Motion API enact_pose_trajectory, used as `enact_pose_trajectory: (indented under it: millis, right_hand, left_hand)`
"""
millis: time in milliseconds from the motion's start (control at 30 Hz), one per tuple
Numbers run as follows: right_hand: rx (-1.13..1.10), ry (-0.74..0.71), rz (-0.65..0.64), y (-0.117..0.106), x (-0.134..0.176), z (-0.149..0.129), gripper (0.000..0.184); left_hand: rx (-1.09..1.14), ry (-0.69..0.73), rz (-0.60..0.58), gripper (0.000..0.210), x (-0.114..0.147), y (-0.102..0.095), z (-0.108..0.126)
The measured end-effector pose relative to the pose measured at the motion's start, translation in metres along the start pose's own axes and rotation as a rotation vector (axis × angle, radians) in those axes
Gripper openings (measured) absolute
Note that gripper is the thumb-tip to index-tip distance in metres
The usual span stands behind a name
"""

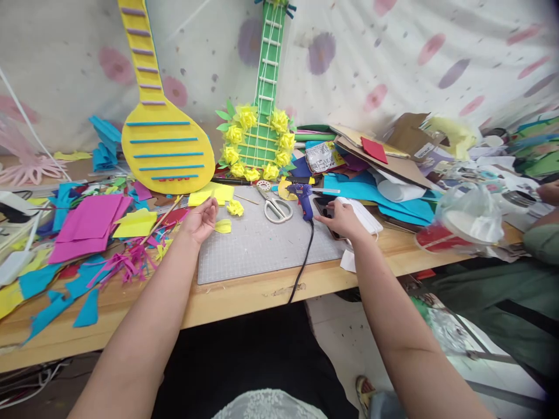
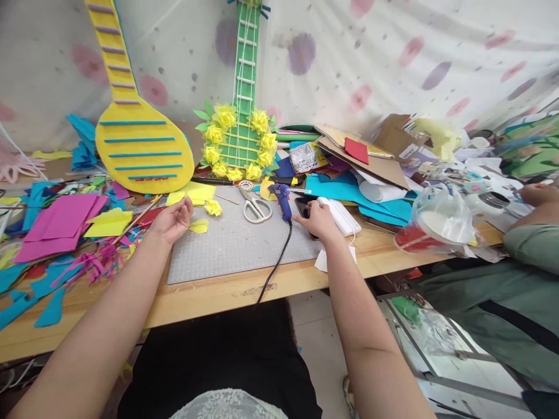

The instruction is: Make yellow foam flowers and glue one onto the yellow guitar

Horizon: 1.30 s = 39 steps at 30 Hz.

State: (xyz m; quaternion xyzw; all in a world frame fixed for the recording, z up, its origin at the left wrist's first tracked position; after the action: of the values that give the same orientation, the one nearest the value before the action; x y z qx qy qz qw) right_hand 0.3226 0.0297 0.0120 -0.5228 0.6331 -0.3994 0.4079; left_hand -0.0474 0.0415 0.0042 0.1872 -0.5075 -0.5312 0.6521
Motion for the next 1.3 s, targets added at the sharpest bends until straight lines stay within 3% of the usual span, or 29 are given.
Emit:
enact_pose_trajectory:
  millis: [167, 300, 433, 600, 833, 1067, 1300]
  right_hand:
    - [0.042, -0.012, 0.010, -0.001, 0.003, -0.003, 0.051]
    - [0.121, -0.076, 0.051, -0.014, 0.012, -0.024, 0.033]
    - [0.046, -0.080, -0.198, -0.004, 0.023, -0.060, 0.022]
    - [-0.161, -0.246, -0.255, 0.018, 0.023, -0.116, 0.023]
    - [-0.439, -0.326, -0.172, 0.038, 0.005, -0.164, 0.019]
    - [-0.776, -0.182, 0.028, 0.057, -0.024, -0.181, 0.015]
    - [-0.874, -0.195, 0.103, 0.074, -0.031, -0.197, 0.023]
  left_hand:
    - [-0.111, 0.105, 0.064, 0.014, -0.005, -0.005, 0.005]
    - [-0.189, 0.165, 0.095, 0.013, -0.007, -0.009, 0.008]
    - [-0.281, 0.256, 0.105, 0.014, -0.006, -0.010, 0.011]
    - [-0.380, 0.369, 0.124, 0.015, -0.006, -0.012, 0.016]
    - [-0.486, 0.408, 0.170, 0.019, -0.003, -0.011, 0.022]
    - [-0.871, 0.569, 0.195, 0.030, 0.002, -0.010, 0.022]
    - [-0.943, 0.546, 0.183, 0.033, -0.003, -0.012, 0.005]
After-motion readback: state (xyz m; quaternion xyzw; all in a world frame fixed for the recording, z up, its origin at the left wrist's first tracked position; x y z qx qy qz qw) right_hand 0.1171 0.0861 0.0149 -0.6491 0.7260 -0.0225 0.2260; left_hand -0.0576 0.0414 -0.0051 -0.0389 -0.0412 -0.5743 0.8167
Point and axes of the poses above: each hand's wrist, its own x-axis away from the middle knuckle, its own y-axis out of the palm, z = x × y, the point moved 5 cm from there along -x, towards the middle knuckle, and after that the axes turned 3 degrees about -y, right-handed, at the moved point
